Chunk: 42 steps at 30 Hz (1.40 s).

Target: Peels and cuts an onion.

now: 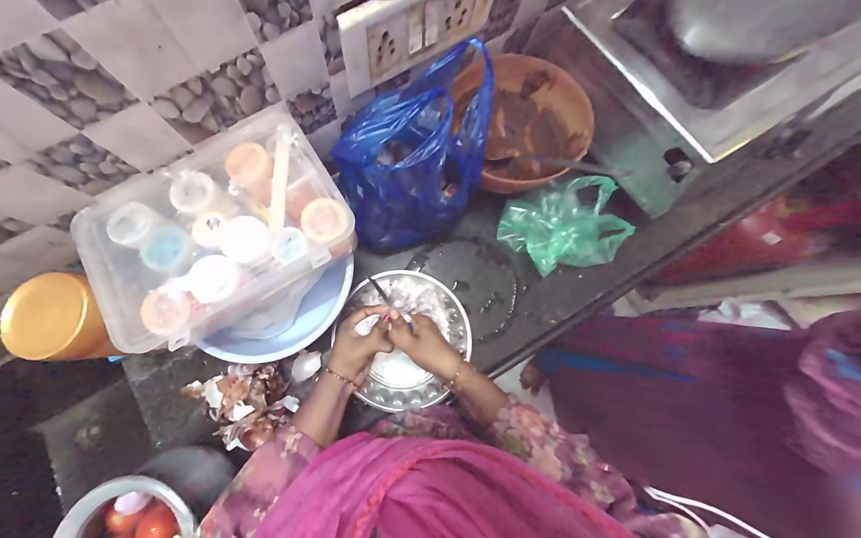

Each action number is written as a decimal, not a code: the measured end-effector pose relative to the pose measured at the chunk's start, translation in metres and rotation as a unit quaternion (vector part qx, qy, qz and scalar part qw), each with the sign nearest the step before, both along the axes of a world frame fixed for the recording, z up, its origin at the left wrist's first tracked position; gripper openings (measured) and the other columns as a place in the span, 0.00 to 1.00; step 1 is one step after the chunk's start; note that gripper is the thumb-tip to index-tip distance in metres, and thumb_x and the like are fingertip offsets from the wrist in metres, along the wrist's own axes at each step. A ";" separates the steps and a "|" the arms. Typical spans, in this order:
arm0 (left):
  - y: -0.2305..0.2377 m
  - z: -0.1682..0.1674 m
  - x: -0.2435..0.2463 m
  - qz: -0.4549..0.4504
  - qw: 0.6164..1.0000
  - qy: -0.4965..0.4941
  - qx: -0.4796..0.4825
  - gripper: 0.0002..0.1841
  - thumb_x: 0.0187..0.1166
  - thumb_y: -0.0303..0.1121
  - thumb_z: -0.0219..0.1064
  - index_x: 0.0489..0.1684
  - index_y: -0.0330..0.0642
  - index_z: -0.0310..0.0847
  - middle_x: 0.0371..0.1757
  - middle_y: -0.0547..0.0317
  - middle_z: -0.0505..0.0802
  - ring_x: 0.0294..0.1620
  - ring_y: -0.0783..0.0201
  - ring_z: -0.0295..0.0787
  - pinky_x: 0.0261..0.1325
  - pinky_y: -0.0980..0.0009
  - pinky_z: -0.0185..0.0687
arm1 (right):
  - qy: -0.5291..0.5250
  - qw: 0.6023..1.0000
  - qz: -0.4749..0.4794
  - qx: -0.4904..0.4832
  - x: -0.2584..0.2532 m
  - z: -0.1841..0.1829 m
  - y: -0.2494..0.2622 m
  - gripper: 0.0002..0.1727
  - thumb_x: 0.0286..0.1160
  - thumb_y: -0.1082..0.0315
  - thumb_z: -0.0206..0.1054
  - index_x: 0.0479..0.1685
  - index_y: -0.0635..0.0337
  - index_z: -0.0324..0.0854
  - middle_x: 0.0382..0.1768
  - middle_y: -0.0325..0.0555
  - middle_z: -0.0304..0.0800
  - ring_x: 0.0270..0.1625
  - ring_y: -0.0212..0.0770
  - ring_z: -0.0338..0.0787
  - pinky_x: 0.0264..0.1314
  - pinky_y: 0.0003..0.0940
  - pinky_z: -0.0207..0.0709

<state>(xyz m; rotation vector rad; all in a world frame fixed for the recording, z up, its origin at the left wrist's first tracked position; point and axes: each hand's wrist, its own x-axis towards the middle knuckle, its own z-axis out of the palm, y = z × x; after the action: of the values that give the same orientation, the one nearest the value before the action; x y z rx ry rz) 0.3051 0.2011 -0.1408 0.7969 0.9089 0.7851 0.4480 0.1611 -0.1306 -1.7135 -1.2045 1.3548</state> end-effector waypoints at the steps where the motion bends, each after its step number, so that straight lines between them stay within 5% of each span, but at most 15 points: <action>1: 0.000 0.000 -0.001 -0.005 1.000 -0.005 0.001 0.19 0.55 0.13 0.70 0.47 0.37 0.83 0.35 0.62 0.93 0.31 0.73 0.88 0.36 0.76 0.86 | 0.006 1.000 -0.006 -0.001 0.000 0.000 0.000 0.22 0.90 0.58 0.53 0.28 0.63 0.79 0.21 0.35 0.69 0.26 0.28 0.71 0.33 0.29 0.68; 6: -0.003 -0.004 -0.006 -0.007 0.999 -0.031 0.015 0.21 0.55 0.13 0.70 0.50 0.39 0.84 0.37 0.63 0.93 0.32 0.72 0.89 0.38 0.75 0.87 | 0.002 1.000 0.019 -0.020 0.008 0.005 0.001 0.18 0.82 0.56 0.63 0.41 0.65 0.80 0.28 0.40 0.76 0.31 0.33 0.76 0.39 0.34 0.74; 9: -0.003 -0.005 -0.004 -0.001 0.999 -0.046 0.011 0.22 0.51 0.15 0.74 0.47 0.40 0.85 0.35 0.62 0.93 0.32 0.72 0.89 0.37 0.75 0.87 | -0.007 1.000 0.028 -0.007 0.011 0.001 0.001 0.19 0.81 0.54 0.64 0.37 0.64 0.78 0.26 0.38 0.74 0.29 0.32 0.76 0.37 0.34 0.74; 22: 0.001 0.001 -0.002 -0.021 0.999 0.024 0.038 0.17 0.55 0.14 0.71 0.43 0.39 0.86 0.39 0.63 0.94 0.33 0.73 0.89 0.36 0.75 0.87 | -0.010 0.999 0.037 -0.033 0.005 0.011 0.001 0.18 0.90 0.60 0.54 0.42 0.68 0.79 0.28 0.41 0.73 0.31 0.33 0.75 0.38 0.33 0.72; 28: 0.000 -0.002 0.001 -0.015 0.999 0.040 0.033 0.18 0.52 0.13 0.71 0.43 0.38 0.86 0.40 0.63 0.93 0.36 0.72 0.89 0.40 0.74 0.87 | 0.002 1.000 0.021 -0.001 0.005 0.004 0.000 0.19 0.90 0.61 0.53 0.36 0.66 0.81 0.23 0.36 0.71 0.26 0.28 0.71 0.33 0.28 0.69; 32: 0.002 0.003 0.001 -0.035 0.997 0.070 0.023 0.17 0.57 0.14 0.70 0.46 0.36 0.84 0.40 0.63 0.93 0.36 0.73 0.89 0.40 0.74 0.87 | 0.007 1.000 0.005 0.018 0.002 -0.002 -0.001 0.22 0.89 0.63 0.53 0.24 0.62 0.78 0.20 0.33 0.70 0.25 0.26 0.71 0.33 0.28 0.68; 36: 0.001 0.001 0.000 -0.010 0.999 0.049 0.020 0.20 0.53 0.13 0.71 0.46 0.36 0.85 0.40 0.62 0.94 0.35 0.72 0.89 0.39 0.74 0.87 | -0.018 1.000 0.017 -0.001 0.003 0.003 0.001 0.20 0.88 0.61 0.55 0.28 0.64 0.79 0.23 0.37 0.73 0.28 0.29 0.73 0.35 0.31 0.70; 39: -0.002 0.006 -0.001 0.035 0.998 0.044 -0.040 0.20 0.60 0.08 0.66 0.52 0.31 0.80 0.36 0.58 0.91 0.31 0.71 0.87 0.37 0.75 0.86 | -0.104 0.993 0.051 -0.026 0.015 0.019 0.002 0.18 0.86 0.56 0.58 0.38 0.64 0.79 0.28 0.44 0.78 0.32 0.39 0.79 0.40 0.41 0.74; 42: -0.004 0.010 -0.005 0.054 0.995 0.030 -0.079 0.19 0.65 0.10 0.63 0.55 0.29 0.79 0.33 0.59 0.89 0.31 0.72 0.85 0.38 0.77 0.85 | -0.172 0.983 0.066 -0.020 0.032 0.035 0.001 0.22 0.89 0.56 0.49 0.48 0.66 0.82 0.34 0.52 0.84 0.42 0.47 0.86 0.50 0.52 0.77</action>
<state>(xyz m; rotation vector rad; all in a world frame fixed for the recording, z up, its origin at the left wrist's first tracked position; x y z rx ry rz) 0.2998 0.1966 -0.1306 0.6399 1.0603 0.7765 0.4796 0.1618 -0.0958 -1.9831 -1.5123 1.1949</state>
